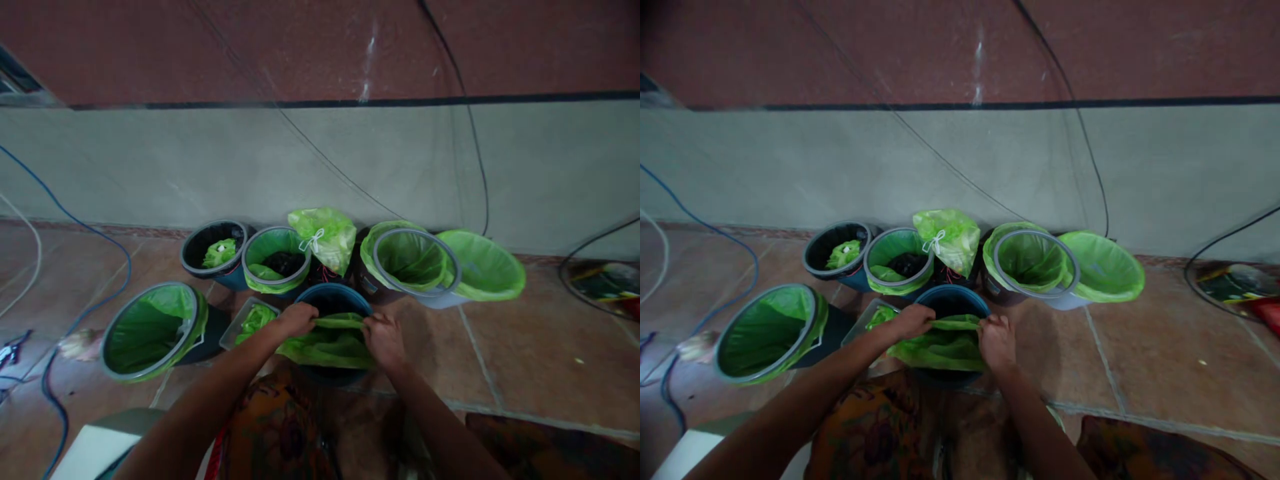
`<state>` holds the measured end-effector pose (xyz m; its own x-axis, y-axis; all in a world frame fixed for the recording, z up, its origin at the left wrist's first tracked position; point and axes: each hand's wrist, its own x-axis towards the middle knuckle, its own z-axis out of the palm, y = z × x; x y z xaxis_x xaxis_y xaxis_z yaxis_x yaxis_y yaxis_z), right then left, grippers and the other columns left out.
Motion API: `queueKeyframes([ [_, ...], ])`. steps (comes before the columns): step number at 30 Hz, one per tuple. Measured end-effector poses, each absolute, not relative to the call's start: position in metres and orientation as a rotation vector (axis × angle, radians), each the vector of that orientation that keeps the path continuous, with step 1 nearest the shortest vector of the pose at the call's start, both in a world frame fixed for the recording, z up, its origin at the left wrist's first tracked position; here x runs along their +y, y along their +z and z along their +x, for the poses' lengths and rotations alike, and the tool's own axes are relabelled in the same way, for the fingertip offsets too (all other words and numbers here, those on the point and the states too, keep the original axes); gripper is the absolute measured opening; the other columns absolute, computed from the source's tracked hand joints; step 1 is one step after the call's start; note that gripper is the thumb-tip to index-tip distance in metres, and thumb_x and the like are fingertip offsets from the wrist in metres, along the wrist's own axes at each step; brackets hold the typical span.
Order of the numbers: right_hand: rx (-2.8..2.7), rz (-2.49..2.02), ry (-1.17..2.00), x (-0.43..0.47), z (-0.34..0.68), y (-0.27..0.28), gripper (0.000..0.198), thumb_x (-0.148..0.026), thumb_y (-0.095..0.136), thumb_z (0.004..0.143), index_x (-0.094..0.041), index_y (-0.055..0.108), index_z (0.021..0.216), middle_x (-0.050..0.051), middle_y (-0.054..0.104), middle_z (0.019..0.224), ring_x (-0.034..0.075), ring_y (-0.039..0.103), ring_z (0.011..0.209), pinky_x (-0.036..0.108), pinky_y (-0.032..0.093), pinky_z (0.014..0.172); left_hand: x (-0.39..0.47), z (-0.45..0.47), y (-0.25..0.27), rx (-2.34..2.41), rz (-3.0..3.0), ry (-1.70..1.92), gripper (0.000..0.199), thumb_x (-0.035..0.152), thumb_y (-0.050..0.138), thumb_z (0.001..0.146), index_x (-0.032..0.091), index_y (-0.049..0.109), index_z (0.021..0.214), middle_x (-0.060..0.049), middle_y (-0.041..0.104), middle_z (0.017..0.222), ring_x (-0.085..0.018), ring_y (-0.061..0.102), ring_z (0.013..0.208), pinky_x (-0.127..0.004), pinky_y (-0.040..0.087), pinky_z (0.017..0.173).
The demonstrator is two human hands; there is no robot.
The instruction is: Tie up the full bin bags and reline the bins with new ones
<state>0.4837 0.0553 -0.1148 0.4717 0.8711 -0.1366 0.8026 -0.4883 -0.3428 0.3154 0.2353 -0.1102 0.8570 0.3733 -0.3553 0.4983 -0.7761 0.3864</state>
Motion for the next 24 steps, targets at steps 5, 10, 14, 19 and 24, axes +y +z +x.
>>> queueKeyframes([
  [5, -0.923, -2.220, 0.683, 0.062, 0.505, -0.129, 0.035, -0.037, 0.041, 0.088, -0.017, 0.069, 0.085, 0.005, 0.069, 0.072, 0.017, 0.063, 0.066, 0.024, 0.044, 0.062, 0.244, 0.301, -0.094, 0.981, 2.685, -0.234, 0.027, 0.018, 0.039, 0.087, 0.016, 0.064, 0.096, -0.012, 0.066, 0.099, -0.021, 0.064, 0.088, -0.031, 0.047, 0.082],
  [10, -0.815, -2.192, 0.611, 0.065, 0.518, -0.134, 0.034, -0.041, 0.046, 0.082, -0.018, 0.071, 0.079, 0.006, 0.071, 0.072, 0.019, 0.065, 0.065, 0.025, 0.044, 0.060, 0.243, 0.278, -0.090, 1.173, 2.671, -0.210, 0.019, 0.016, 0.047, 0.081, 0.018, 0.063, 0.091, -0.010, 0.067, 0.098, -0.021, 0.065, 0.083, -0.030, 0.046, 0.076],
  [14, -0.558, -2.196, 0.413, 0.064, 0.520, -0.141, 0.039, -0.041, 0.044, 0.082, -0.015, 0.072, 0.089, 0.011, 0.074, 0.083, 0.022, 0.067, 0.075, 0.028, 0.048, 0.066, 0.249, 0.262, -0.096, 1.526, 2.295, 0.131, 0.014, 0.023, 0.048, 0.081, 0.019, 0.061, 0.076, -0.004, 0.066, 0.077, -0.017, 0.063, 0.075, -0.026, 0.044, 0.070],
  [19, -0.917, -2.287, 0.662, 0.061, 0.522, -0.137, 0.029, -0.035, 0.049, 0.082, -0.019, 0.072, 0.087, 0.008, 0.074, 0.087, 0.020, 0.067, 0.079, 0.026, 0.049, 0.072, 0.251, 0.255, -0.111, 1.401, 2.038, 0.447, 0.012, 0.025, 0.045, 0.081, 0.020, 0.052, 0.074, -0.001, 0.059, 0.072, -0.014, 0.057, 0.071, -0.024, 0.043, 0.069],
  [24, -1.186, -2.474, 0.339, 0.081, 0.509, -0.104, 0.055, -0.020, 0.057, 0.074, -0.013, 0.055, 0.129, 0.015, 0.060, 0.125, 0.027, 0.055, 0.114, 0.035, 0.042, 0.097, 0.241, 0.265, -0.111, 1.287, 2.053, 0.505, 0.011, 0.029, 0.042, 0.087, 0.021, 0.047, 0.082, 0.000, 0.055, 0.073, -0.014, 0.055, 0.070, -0.026, 0.043, 0.070],
])
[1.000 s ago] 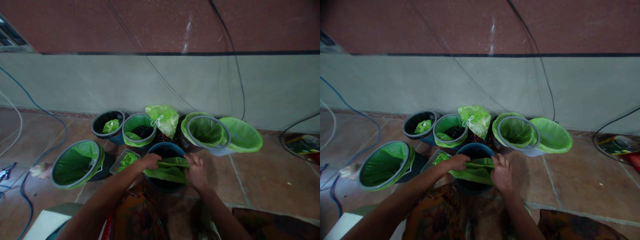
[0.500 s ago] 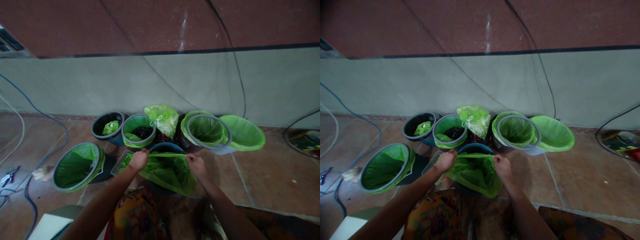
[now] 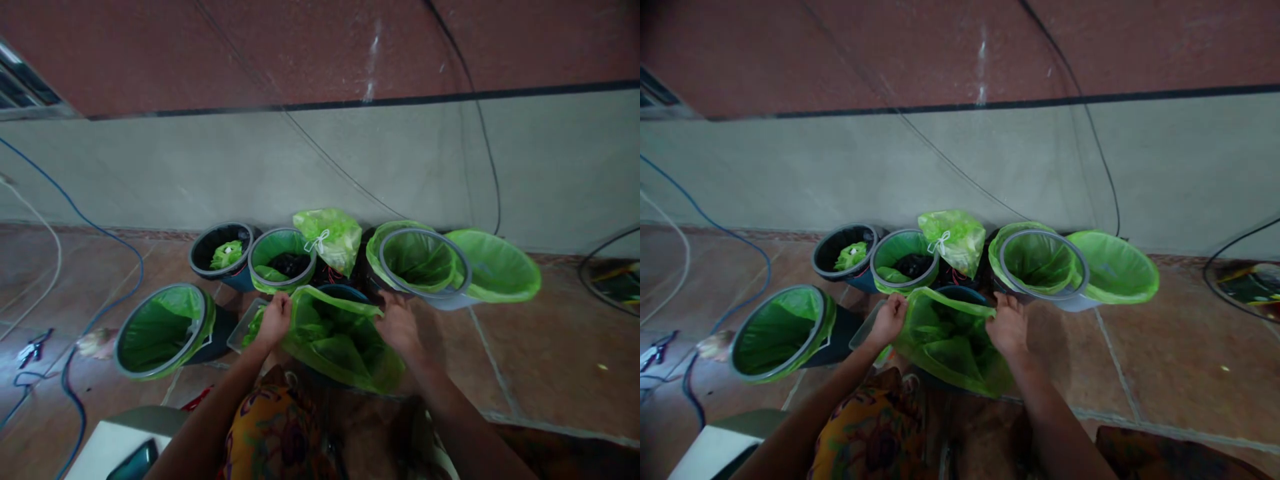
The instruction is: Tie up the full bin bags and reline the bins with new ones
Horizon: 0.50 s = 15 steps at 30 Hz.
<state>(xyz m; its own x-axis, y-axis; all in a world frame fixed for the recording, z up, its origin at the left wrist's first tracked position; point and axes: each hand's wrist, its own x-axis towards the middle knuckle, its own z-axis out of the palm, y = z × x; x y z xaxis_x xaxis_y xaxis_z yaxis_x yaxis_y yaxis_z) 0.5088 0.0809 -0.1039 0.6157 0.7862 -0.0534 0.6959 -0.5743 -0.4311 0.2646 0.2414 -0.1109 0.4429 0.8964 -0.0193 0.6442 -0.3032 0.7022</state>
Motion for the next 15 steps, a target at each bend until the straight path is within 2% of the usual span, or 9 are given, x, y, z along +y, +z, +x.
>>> queueKeyframes([
  [3, -1.455, -2.244, 0.370, 0.108, 0.489, -0.093, 0.056, -0.030, 0.057, 0.080, -0.014, 0.049, 0.132, 0.014, 0.056, 0.130, 0.026, 0.049, 0.120, 0.036, 0.037, 0.103, 0.236, 0.271, -0.109, 1.162, 2.045, 0.460, 0.010, 0.029, 0.045, 0.087, 0.020, 0.049, 0.086, 0.000, 0.058, 0.078, -0.013, 0.057, 0.074, -0.025, 0.044, 0.072],
  [6, -1.630, -2.211, 0.499, 0.132, 0.474, -0.099, 0.050, -0.033, 0.058, 0.083, -0.013, 0.052, 0.128, 0.016, 0.060, 0.123, 0.026, 0.052, 0.117, 0.038, 0.037, 0.101, 0.234, 0.273, -0.109, 1.088, 1.994, 0.402, 0.010, 0.025, 0.049, 0.085, 0.020, 0.052, 0.093, 0.000, 0.062, 0.083, -0.013, 0.059, 0.078, -0.024, 0.046, 0.074],
  [9, -1.620, -2.347, 0.647, 0.140, 0.476, -0.114, 0.024, -0.026, 0.053, 0.086, -0.014, 0.067, 0.102, 0.013, 0.070, 0.099, 0.024, 0.062, 0.100, 0.034, 0.043, 0.089, 0.236, 0.269, -0.111, 1.091, 1.990, 0.313, 0.022, 0.016, 0.053, 0.080, 0.020, 0.056, 0.101, 0.000, 0.065, 0.087, -0.014, 0.062, 0.083, -0.024, 0.047, 0.080],
  [12, -1.401, -2.315, 0.850, 0.133, 0.491, -0.127, 0.028, -0.028, 0.044, 0.091, -0.016, 0.069, 0.086, 0.006, 0.070, 0.078, 0.016, 0.065, 0.074, 0.025, 0.045, 0.068, 0.239, 0.259, -0.114, 1.189, 2.079, 0.266, 0.029, 0.010, 0.054, 0.076, 0.021, 0.061, 0.102, -0.002, 0.067, 0.094, -0.016, 0.063, 0.091, -0.025, 0.046, 0.085],
  [15, -1.307, -2.329, 0.907, 0.120, 0.505, -0.135, 0.028, -0.027, 0.047, 0.089, -0.014, 0.070, 0.083, 0.006, 0.069, 0.076, 0.016, 0.064, 0.070, 0.024, 0.042, 0.063, 0.243, 0.254, -0.118, 1.187, 2.147, 0.210, 0.022, 0.013, 0.055, 0.077, 0.021, 0.065, 0.096, -0.002, 0.069, 0.095, -0.017, 0.063, 0.092, -0.027, 0.046, 0.087],
])
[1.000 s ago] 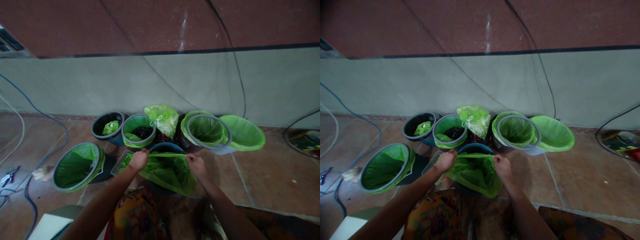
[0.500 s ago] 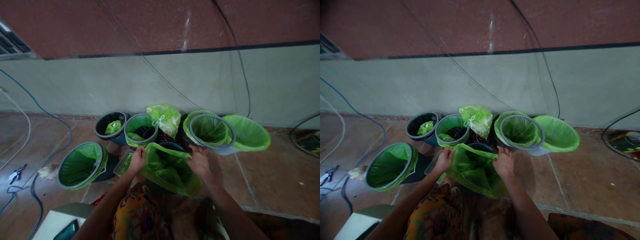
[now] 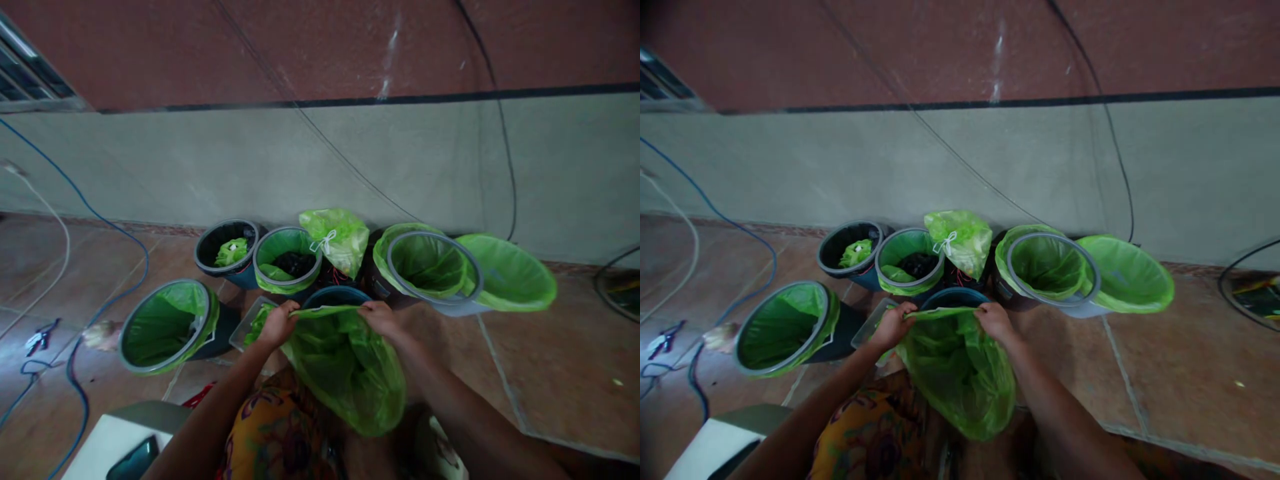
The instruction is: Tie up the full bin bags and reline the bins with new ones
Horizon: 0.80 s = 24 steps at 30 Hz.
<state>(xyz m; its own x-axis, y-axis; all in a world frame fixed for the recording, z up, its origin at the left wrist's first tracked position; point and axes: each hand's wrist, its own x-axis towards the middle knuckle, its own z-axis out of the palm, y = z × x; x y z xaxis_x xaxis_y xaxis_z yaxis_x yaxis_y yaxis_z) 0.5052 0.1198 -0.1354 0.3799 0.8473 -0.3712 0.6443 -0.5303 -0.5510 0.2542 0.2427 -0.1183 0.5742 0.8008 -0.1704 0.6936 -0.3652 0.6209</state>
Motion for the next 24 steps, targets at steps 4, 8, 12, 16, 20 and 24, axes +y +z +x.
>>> queueKeyframes([
  [4, -1.392, -2.509, 0.744, 0.112, 0.512, -0.134, 0.021, -0.024, 0.056, 0.082, -0.015, 0.071, 0.094, 0.011, 0.071, 0.090, 0.023, 0.065, 0.086, 0.030, 0.044, 0.073, 0.247, 0.261, -0.118, 1.066, 2.118, 0.176, 0.013, 0.022, 0.056, 0.079, 0.020, 0.067, 0.086, -0.001, 0.070, 0.089, -0.016, 0.062, 0.086, -0.024, 0.045, 0.081],
  [8, -1.493, -2.462, 0.725, 0.124, 0.506, -0.123, 0.050, -0.029, 0.063, 0.076, -0.020, 0.057, 0.125, 0.009, 0.069, 0.105, 0.022, 0.064, 0.096, 0.030, 0.046, 0.080, 0.255, 0.272, -0.113, 1.002, 2.066, 0.153, 0.020, 0.036, 0.059, 0.079, 0.018, 0.068, 0.083, 0.001, 0.067, 0.077, -0.014, 0.059, 0.073, -0.021, 0.043, 0.067],
  [12, -1.599, -2.473, 0.669, 0.142, 0.499, -0.116, 0.044, -0.041, 0.062, 0.078, -0.020, 0.063, 0.116, 0.011, 0.067, 0.109, 0.025, 0.061, 0.101, 0.032, 0.044, 0.083, 0.263, 0.281, -0.113, 1.021, 2.117, 0.121, 0.025, 0.036, 0.053, 0.084, 0.018, 0.068, 0.076, 0.001, 0.063, 0.070, -0.013, 0.055, 0.067, -0.021, 0.039, 0.062],
  [16, -1.620, -2.484, 0.623, 0.152, 0.500, -0.122, 0.023, -0.031, 0.050, 0.087, -0.021, 0.070, 0.095, 0.009, 0.069, 0.098, 0.021, 0.062, 0.094, 0.029, 0.042, 0.079, 0.263, 0.288, -0.119, 1.089, 2.206, 0.125, 0.023, 0.027, 0.047, 0.087, 0.018, 0.067, 0.080, -0.001, 0.063, 0.072, -0.014, 0.056, 0.069, -0.023, 0.039, 0.065],
  [20, -1.577, -2.430, 0.503, 0.153, 0.502, -0.130, 0.023, -0.026, 0.046, 0.090, -0.020, 0.068, 0.086, 0.007, 0.069, 0.090, 0.018, 0.062, 0.086, 0.026, 0.040, 0.074, 0.261, 0.296, -0.130, 1.181, 2.273, 0.203, 0.023, 0.027, 0.044, 0.090, 0.018, 0.065, 0.084, -0.003, 0.065, 0.079, -0.016, 0.058, 0.076, -0.024, 0.039, 0.070],
  [24, -1.402, -2.455, 0.315, 0.162, 0.506, -0.135, 0.024, -0.026, 0.045, 0.091, -0.019, 0.068, 0.089, 0.008, 0.069, 0.093, 0.017, 0.061, 0.085, 0.025, 0.039, 0.072, 0.267, 0.306, -0.140, 1.211, 2.315, 0.269, 0.022, 0.028, 0.046, 0.089, 0.018, 0.066, 0.086, -0.005, 0.067, 0.086, -0.016, 0.059, 0.081, -0.025, 0.039, 0.074],
])
